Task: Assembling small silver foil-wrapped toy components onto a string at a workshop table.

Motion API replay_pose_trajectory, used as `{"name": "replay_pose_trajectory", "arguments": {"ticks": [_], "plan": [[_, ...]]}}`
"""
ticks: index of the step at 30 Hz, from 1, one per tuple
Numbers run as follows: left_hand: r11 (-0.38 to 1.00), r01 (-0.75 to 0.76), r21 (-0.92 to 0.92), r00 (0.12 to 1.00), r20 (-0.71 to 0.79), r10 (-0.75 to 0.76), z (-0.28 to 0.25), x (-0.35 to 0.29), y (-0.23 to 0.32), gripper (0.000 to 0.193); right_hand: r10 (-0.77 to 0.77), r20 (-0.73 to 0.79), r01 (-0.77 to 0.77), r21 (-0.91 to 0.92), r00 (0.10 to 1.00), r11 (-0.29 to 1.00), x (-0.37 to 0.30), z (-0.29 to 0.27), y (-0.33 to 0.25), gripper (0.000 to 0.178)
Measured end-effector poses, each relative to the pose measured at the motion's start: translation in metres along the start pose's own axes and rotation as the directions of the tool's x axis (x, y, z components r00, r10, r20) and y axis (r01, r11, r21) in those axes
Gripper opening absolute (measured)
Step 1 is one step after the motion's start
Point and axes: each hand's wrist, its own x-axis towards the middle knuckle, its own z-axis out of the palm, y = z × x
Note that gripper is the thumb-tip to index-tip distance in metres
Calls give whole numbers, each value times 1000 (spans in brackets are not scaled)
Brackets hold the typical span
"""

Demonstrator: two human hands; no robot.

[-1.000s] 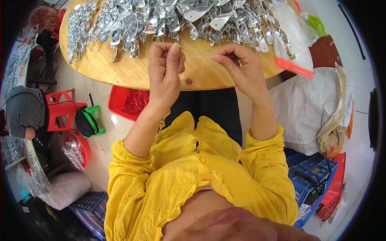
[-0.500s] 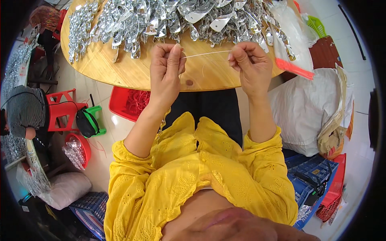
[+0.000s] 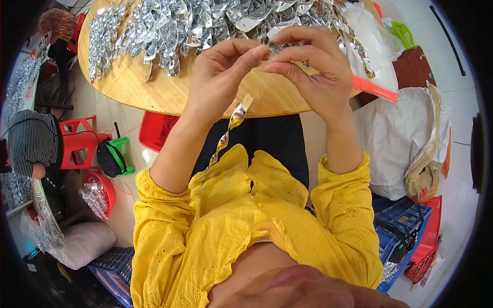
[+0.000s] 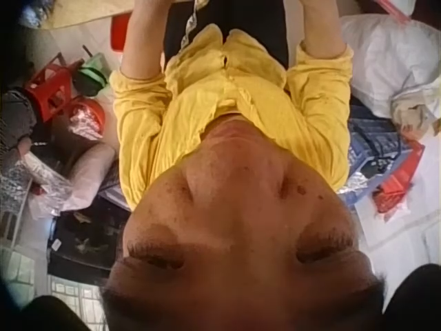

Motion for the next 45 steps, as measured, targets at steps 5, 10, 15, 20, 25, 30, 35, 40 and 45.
{"name": "replay_pose_trajectory", "arguments": {"ticks": [5,10,15,20,25,30,35,40,45], "plan": [[997,66,-49,994,88,-61,1,-3,-5,12,44,39,-49,122,998,991,-7,6,9,14],[994,77,-76,996,47,-74,8,-5,-8,13,426,53,-363,626,903,690,-18,14,5,10],[967,172,-186,985,16,-172,10,-7,-12,15,522,-107,-312,694,846,649,-24,21,0,18],[851,481,-210,875,172,-452,-9,-20,-20,22,572,-283,-253,687,770,681,-27,11,13,30],[744,361,-562,905,20,-424,-14,-28,-17,23,610,-256,-354,624,750,697,-61,24,6,34],[963,18,268,1000,-17,-14,3,-37,-20,21,709,-71,-453,723,701,521,-65,31,-34,37],[638,-357,682,933,228,278,2,-42,-17,17,755,-23,-451,789,656,416,-57,28,-39,35],[975,213,-63,977,-5,-213,0,-40,-12,13,686,-60,-553,542,725,632,-65,24,-36,16],[971,209,-113,978,40,-206,3,-40,-14,12,671,118,-634,478,732,608,-67,31,-43,30]]}}
